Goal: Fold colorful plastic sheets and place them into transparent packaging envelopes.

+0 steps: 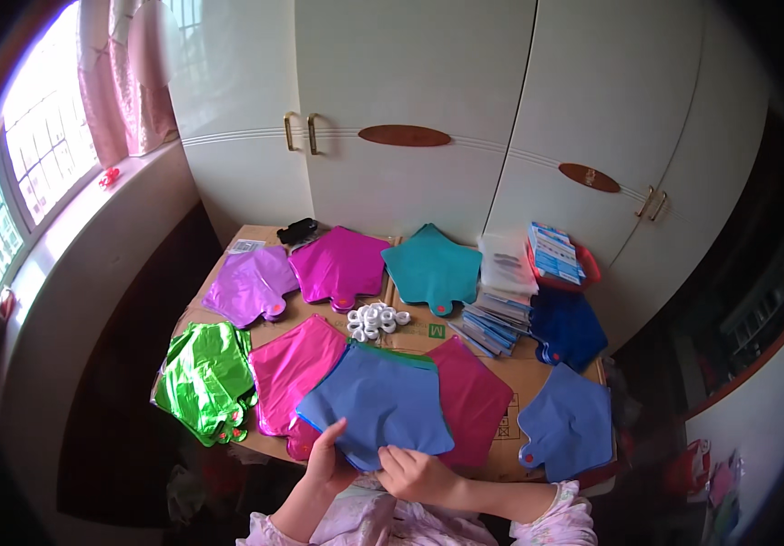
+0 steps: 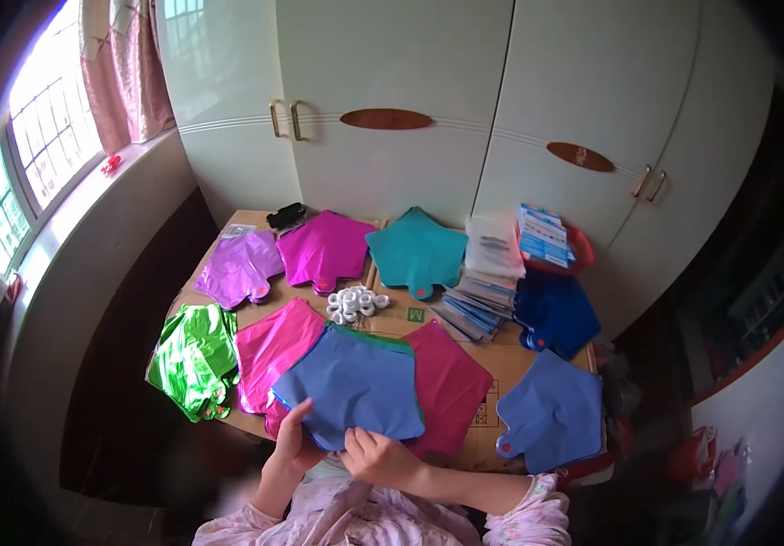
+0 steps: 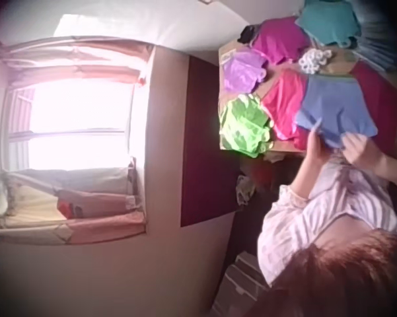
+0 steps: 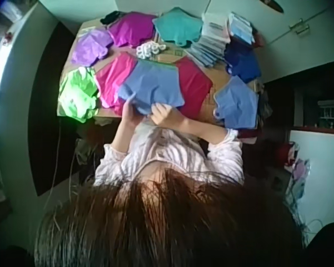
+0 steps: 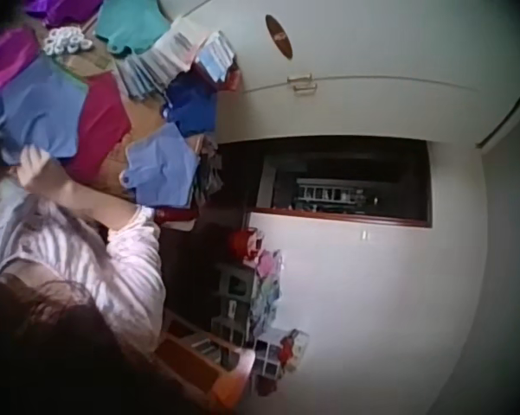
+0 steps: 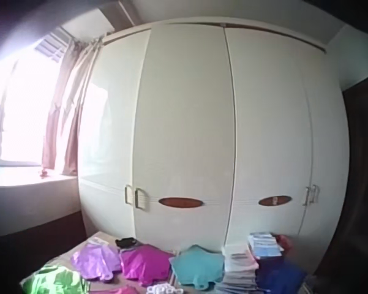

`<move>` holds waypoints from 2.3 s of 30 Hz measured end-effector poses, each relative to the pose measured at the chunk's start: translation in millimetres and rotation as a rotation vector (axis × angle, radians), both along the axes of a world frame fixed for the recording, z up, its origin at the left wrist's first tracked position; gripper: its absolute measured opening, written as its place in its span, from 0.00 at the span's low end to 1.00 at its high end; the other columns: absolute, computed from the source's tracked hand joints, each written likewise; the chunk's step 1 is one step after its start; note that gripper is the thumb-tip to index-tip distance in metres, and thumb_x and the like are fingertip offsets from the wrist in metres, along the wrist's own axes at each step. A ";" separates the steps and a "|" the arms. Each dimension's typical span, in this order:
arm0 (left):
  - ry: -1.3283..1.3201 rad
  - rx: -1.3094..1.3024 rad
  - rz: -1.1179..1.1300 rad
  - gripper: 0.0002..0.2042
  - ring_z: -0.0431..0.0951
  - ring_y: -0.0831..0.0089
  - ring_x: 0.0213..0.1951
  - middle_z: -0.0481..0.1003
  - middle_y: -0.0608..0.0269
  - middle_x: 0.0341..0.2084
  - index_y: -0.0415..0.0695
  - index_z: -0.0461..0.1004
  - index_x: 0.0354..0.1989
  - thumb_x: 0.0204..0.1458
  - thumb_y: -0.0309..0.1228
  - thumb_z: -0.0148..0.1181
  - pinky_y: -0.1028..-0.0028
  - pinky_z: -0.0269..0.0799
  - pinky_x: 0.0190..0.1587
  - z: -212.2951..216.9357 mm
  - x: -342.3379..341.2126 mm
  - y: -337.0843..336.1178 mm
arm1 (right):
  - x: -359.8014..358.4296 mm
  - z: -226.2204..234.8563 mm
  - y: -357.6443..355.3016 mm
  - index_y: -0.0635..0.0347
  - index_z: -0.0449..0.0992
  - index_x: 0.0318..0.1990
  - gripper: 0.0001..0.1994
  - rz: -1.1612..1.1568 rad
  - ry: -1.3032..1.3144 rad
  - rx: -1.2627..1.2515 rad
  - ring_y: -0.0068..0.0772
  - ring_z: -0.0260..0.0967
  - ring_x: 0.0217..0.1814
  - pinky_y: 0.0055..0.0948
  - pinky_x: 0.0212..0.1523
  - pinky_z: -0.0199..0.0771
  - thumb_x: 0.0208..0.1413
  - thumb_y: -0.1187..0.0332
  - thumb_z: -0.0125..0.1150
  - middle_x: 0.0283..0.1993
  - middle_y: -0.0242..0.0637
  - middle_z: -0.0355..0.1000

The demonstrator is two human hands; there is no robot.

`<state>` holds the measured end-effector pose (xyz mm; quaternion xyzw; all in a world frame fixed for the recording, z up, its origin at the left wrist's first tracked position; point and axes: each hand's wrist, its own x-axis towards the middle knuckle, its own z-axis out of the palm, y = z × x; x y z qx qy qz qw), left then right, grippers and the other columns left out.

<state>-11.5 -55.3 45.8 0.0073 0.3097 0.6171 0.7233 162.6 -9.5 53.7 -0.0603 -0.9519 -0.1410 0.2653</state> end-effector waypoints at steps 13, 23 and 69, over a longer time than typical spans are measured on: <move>0.175 -0.061 0.008 0.17 0.78 0.59 0.43 0.75 0.52 0.43 0.36 0.68 0.51 0.50 0.18 0.52 0.60 0.75 0.48 -32.4 -8.9 -22.0 | 64.6 9.4 27.5 0.57 0.62 0.60 0.32 -0.087 0.456 -1.134 0.47 0.48 0.70 0.42 0.66 0.52 0.49 0.59 0.66 0.65 0.50 0.54; 0.071 -0.006 -0.373 0.18 0.77 0.57 0.45 0.73 0.48 0.46 0.35 0.65 0.53 0.54 0.24 0.54 0.56 0.74 0.49 -50.5 -15.7 -24.6 | 83.6 -31.2 58.2 0.58 0.59 0.61 0.31 -0.239 1.140 -1.903 0.26 0.63 0.53 0.27 0.53 0.62 0.49 0.69 0.65 0.52 0.35 0.67; 0.852 0.077 -0.743 0.20 0.78 0.71 0.32 0.74 0.57 0.34 0.38 0.61 0.58 0.58 0.28 0.53 0.75 0.75 0.35 -54.0 13.1 -51.0 | 79.2 -53.6 133.3 0.65 0.58 0.60 0.24 -0.931 0.101 -0.688 0.55 0.53 0.66 0.48 0.63 0.54 0.60 0.61 0.49 0.61 0.54 0.59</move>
